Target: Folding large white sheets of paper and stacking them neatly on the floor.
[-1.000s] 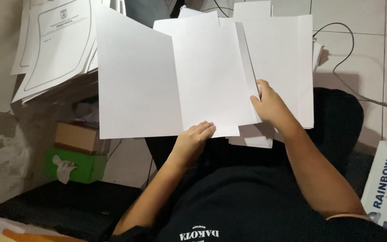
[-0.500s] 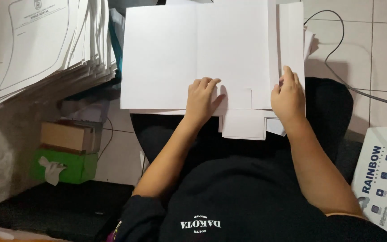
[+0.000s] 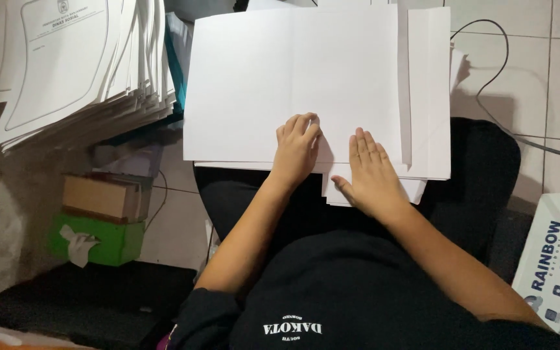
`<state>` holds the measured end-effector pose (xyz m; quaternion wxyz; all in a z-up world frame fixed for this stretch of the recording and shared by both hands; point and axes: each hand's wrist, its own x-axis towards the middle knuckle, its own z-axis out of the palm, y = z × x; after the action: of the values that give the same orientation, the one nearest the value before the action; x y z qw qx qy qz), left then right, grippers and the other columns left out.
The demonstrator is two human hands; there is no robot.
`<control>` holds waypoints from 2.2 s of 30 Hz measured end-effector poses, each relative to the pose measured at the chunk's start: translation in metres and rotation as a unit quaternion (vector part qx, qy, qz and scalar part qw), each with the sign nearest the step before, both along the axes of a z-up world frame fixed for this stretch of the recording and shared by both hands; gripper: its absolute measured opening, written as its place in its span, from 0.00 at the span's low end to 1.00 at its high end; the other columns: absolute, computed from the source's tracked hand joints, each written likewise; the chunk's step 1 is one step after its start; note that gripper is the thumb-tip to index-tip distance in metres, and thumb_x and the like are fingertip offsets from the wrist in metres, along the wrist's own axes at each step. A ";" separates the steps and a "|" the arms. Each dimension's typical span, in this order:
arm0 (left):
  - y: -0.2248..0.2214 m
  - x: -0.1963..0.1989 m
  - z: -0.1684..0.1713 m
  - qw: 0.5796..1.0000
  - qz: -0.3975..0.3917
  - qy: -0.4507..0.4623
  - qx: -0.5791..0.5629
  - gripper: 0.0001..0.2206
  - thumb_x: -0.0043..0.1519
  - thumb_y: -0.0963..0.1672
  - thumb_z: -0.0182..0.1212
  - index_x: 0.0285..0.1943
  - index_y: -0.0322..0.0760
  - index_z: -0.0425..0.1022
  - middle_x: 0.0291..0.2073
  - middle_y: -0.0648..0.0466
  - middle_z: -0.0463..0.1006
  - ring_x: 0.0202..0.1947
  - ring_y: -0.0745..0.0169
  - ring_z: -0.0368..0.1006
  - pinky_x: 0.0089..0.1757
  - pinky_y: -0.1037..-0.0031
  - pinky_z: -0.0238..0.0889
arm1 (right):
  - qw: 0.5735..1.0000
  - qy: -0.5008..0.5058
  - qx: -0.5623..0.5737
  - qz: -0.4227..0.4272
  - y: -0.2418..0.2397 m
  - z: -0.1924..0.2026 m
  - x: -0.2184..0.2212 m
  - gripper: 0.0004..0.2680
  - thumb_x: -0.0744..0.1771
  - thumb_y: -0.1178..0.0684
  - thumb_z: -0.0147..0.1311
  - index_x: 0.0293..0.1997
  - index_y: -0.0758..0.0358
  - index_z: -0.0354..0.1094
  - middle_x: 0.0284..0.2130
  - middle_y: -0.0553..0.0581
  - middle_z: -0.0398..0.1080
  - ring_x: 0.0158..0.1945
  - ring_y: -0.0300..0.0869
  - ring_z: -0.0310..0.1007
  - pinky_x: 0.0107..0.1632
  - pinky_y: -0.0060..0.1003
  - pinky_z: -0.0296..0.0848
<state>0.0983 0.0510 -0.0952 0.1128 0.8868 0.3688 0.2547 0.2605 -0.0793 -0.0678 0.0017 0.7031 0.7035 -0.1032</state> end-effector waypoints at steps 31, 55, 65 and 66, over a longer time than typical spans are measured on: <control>-0.039 0.029 0.020 0.961 -0.138 -0.008 0.239 0.07 0.61 0.42 0.61 0.46 0.42 0.71 0.40 0.54 0.72 0.43 0.51 0.75 0.36 0.68 0.68 | 0.721 0.620 0.099 -0.294 0.025 -0.015 0.109 0.21 0.69 0.63 0.49 0.72 0.71 0.50 0.47 0.64 0.68 0.48 0.50 0.75 0.45 0.44 0.77; -0.053 -0.094 0.155 0.896 -0.060 -0.429 0.102 0.04 0.65 0.41 0.59 0.48 0.40 0.72 0.36 0.50 0.77 0.33 0.60 0.75 0.36 0.71 0.71 | 0.743 0.553 0.344 -0.154 0.028 0.076 0.087 0.17 0.73 0.54 0.39 0.66 0.79 0.48 0.62 0.76 0.55 0.67 0.61 0.54 0.69 0.56 0.53; 0.091 -0.056 0.074 0.807 0.094 -0.535 -0.232 0.10 0.68 0.39 0.54 0.57 0.38 0.71 0.46 0.48 0.79 0.44 0.63 0.75 0.46 0.72 0.70 | 0.849 0.356 0.319 -0.225 0.042 0.040 0.098 0.09 0.73 0.61 0.52 0.60 0.70 0.66 0.41 0.60 0.66 0.44 0.45 0.61 0.44 0.37 0.62; 0.102 -0.046 0.057 0.820 0.132 -0.514 -0.212 0.10 0.67 0.38 0.56 0.54 0.43 0.75 0.41 0.55 0.81 0.41 0.67 0.75 0.44 0.71 0.72 | 0.883 0.256 0.288 -0.267 0.043 0.031 0.103 0.13 0.71 0.58 0.55 0.65 0.68 0.67 0.53 0.71 0.72 0.59 0.58 0.70 0.55 0.50 0.70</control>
<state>0.0522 0.1533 -0.0386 0.4366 0.5236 0.4159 0.6019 0.3637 -0.0365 -0.0369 -0.4085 0.7830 0.4640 -0.0684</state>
